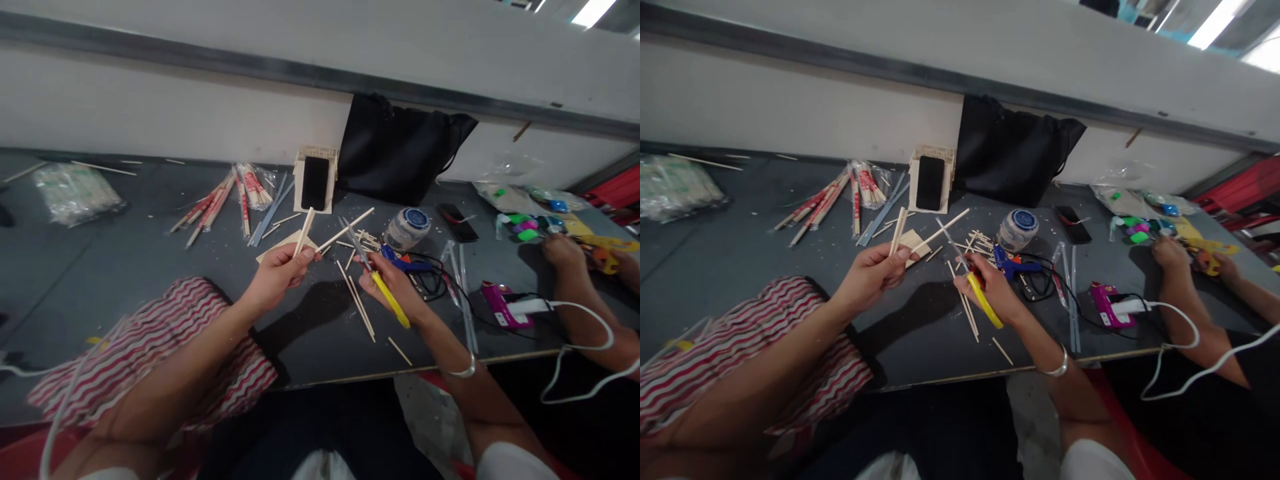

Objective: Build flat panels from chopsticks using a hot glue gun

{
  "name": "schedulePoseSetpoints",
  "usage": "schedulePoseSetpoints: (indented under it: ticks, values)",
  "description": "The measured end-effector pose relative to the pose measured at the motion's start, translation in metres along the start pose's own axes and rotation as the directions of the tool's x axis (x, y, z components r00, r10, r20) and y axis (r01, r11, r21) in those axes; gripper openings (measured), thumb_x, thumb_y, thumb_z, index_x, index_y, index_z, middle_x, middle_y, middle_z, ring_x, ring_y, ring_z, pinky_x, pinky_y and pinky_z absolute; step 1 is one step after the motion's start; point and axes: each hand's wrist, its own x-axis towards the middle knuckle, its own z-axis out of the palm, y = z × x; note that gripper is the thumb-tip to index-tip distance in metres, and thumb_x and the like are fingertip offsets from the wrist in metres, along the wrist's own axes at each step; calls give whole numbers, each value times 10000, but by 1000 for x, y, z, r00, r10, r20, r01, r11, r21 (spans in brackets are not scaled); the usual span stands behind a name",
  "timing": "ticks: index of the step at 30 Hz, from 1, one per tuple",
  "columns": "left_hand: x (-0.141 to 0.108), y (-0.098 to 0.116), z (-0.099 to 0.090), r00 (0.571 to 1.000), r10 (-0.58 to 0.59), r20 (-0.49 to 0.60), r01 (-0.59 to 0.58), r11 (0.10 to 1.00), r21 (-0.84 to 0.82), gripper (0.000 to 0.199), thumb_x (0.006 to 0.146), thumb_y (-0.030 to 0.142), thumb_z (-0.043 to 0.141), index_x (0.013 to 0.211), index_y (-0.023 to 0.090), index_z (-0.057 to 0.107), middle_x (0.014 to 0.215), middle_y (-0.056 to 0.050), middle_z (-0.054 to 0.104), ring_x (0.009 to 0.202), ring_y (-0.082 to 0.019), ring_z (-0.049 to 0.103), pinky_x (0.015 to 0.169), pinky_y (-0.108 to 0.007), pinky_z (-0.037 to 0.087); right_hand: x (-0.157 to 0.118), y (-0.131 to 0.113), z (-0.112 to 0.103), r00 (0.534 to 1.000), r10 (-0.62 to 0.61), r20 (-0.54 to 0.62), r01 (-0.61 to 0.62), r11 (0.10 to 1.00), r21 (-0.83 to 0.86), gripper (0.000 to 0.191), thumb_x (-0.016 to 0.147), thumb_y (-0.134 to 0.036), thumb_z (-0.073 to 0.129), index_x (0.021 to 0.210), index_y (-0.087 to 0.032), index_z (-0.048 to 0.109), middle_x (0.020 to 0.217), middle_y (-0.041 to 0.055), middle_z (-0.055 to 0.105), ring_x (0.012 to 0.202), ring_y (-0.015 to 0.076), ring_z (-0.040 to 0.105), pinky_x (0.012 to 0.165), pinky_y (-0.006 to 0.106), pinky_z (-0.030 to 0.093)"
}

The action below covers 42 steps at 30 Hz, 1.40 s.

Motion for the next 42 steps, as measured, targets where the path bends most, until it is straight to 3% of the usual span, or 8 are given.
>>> schedulePoseSetpoints:
  ticks: [7,15,19,24,30,42]
  values:
    - [2,-4,-2,995,57,-79,-46,990,136,414,732,564,776,827,166,709,488,82,372,426,-63,290,414,-226,210,20,-6,8,997,-41,65,35,995,90,626,862,-743,567,1194,-214,618,755,-34,470,569,107,410,546,253,419]
    - [0,-5,-4,984,150,-101,-110,939,326,320,787,491,709,844,178,740,532,56,421,484,-88,326,440,-234,241,18,-8,7,996,-29,86,20,994,110,612,852,-736,600,1162,-208,614,765,-35,458,604,113,412,574,258,415]
    - [-3,-2,-4,974,207,-90,-146,881,450,293,823,462,653,837,185,747,555,39,472,554,-117,427,501,-238,339,18,0,11,998,-61,34,57,993,104,626,858,-751,572,1170,-210,617,748,-34,459,610,123,410,566,261,400]
    - [-2,-3,-5,959,271,-88,-185,827,532,256,834,413,636,837,182,746,725,-24,686,716,-172,585,681,-278,483,16,-3,7,997,-36,68,34,999,33,590,870,-740,564,1152,-225,622,791,-13,497,665,142,452,605,272,422]
    - [-3,-4,-4,939,339,-66,-234,765,600,256,849,389,598,817,182,744,703,-13,688,661,-152,582,629,-250,455,16,-6,6,996,-51,69,51,999,11,602,890,-718,551,1198,-207,630,786,-10,506,664,144,476,601,274,445]
    - [-4,-5,-5,914,405,-41,-272,681,680,273,872,385,578,809,182,749,606,11,630,553,-119,503,550,-223,391,16,18,14,997,-43,58,37,993,109,656,867,-760,547,1220,-211,616,799,-10,515,633,127,455,577,262,430]
